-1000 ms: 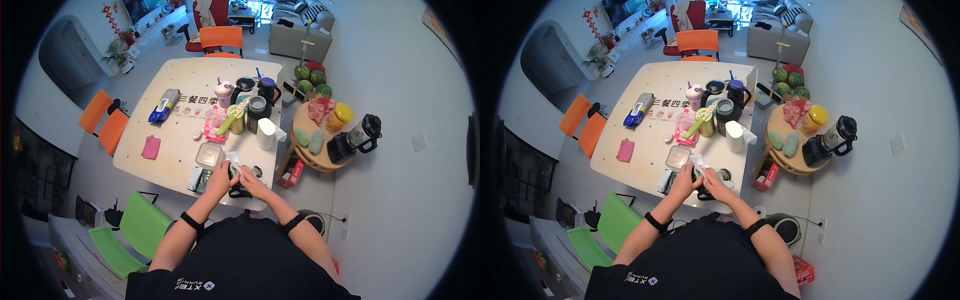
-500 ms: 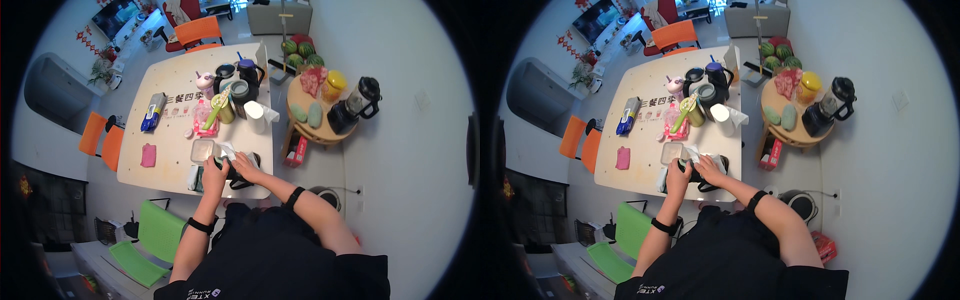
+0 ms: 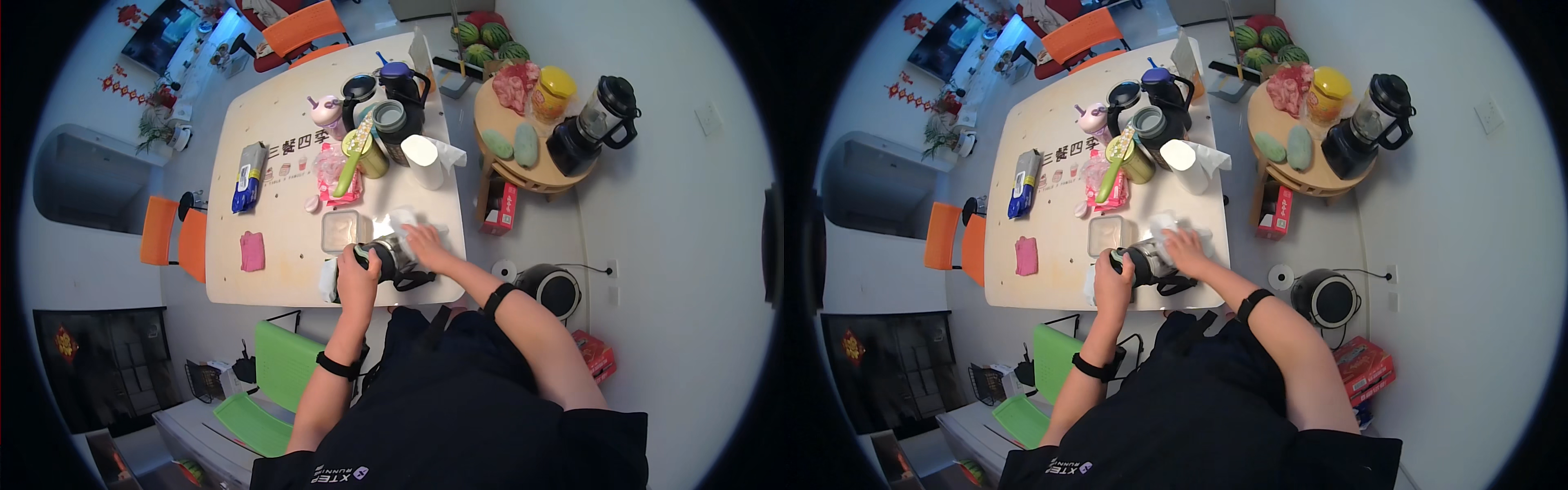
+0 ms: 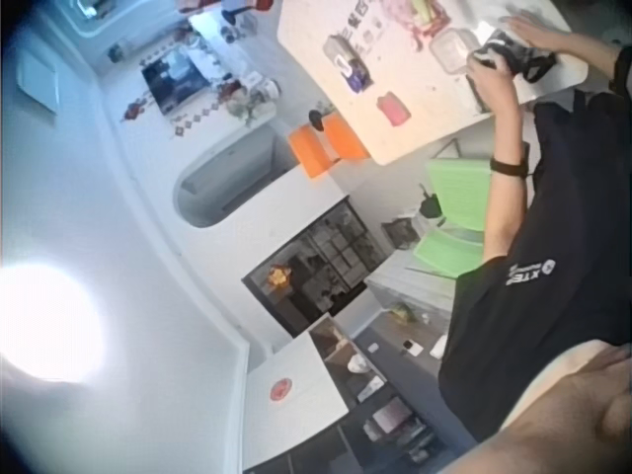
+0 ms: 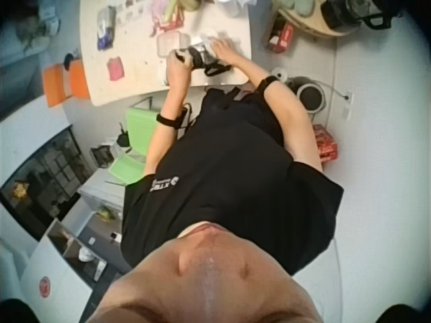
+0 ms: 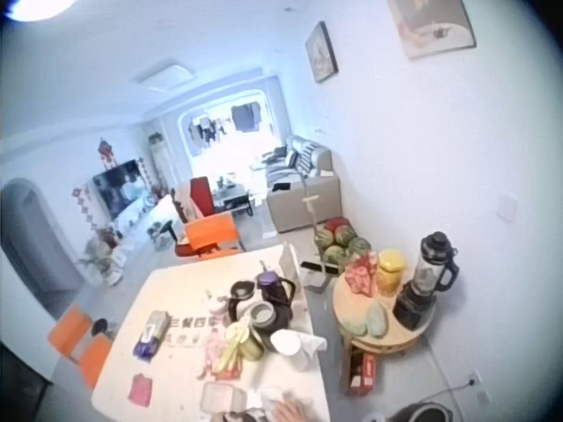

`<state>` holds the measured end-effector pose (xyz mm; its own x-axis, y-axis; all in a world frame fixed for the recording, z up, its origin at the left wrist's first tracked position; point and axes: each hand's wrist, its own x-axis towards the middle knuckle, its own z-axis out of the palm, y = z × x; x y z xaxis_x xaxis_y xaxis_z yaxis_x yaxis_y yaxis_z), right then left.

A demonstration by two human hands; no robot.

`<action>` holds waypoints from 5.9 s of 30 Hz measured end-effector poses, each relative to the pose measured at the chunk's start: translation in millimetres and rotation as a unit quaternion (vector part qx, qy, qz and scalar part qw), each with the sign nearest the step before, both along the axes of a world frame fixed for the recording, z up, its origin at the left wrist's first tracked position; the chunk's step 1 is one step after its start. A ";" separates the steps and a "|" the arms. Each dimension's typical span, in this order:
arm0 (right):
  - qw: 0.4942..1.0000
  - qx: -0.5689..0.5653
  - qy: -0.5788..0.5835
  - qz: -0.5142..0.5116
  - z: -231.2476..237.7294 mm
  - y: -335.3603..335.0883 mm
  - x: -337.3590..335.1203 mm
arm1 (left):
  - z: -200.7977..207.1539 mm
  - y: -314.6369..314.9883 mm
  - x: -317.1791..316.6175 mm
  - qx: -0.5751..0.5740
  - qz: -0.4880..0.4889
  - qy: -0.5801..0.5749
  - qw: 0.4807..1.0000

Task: Cleaning various bottles and containers on a dining table with a cloth.

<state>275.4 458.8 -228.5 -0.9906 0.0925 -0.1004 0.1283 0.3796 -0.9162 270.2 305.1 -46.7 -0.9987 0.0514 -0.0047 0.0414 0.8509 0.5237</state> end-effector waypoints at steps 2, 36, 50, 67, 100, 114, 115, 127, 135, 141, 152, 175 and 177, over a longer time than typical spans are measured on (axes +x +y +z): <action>0.976 0.100 0.141 0.133 60.8 -23.4 12.3 | -6.7 -15.0 -1.2 0.013 0.003 0.002 1.000; 0.987 -0.015 0.145 0.074 90.5 -28.6 32.6 | 7.3 13.2 28.9 0.003 0.012 0.009 1.000; 0.985 -0.101 0.112 0.083 102.8 -56.4 25.3 | -10.1 -35.8 0.9 0.012 -0.113 0.008 0.994; 0.952 -0.273 0.059 0.126 112.8 0.5 -2.5 | 15.8 5.6 10.3 -0.126 -0.006 -0.025 0.992; 0.991 0.035 0.105 0.076 29.3 -1.5 -25.2 | 10.0 -14.4 -0.4 0.091 0.095 -0.341 0.931; 0.973 -0.126 0.173 0.088 119.3 -9.5 46.4 | 2.1 -36.4 -10.5 0.163 0.121 -0.418 0.886; 0.972 -0.078 0.202 0.087 116.3 -18.5 47.5 | 1.3 -35.7 -12.6 0.165 0.118 -0.424 0.883; 0.973 -0.011 0.224 0.049 107.6 -28.4 42.4 | -4.4 -7.4 13.2 0.370 0.000 -0.246 0.896; 0.981 -0.025 0.178 0.066 88.5 -23.6 41.6 | 7.7 -15.0 13.1 0.344 0.079 -0.243 0.904; 0.994 0.027 0.089 0.050 68.7 -30.1 22.8 | -1.7 -25.6 -1.0 0.343 0.127 -0.244 0.898; 0.994 0.070 0.082 0.028 21.4 -21.4 8.3 | -19.9 -36.9 10.7 0.376 0.155 -0.177 0.896; 0.991 0.025 0.119 0.058 84.6 -65.8 20.8 | -35.1 -53.1 4.3 0.389 0.153 -0.192 0.888; 0.992 -0.001 0.115 0.047 106.6 -66.0 23.6 | -52.2 -70.4 6.7 0.239 0.028 -0.083 0.967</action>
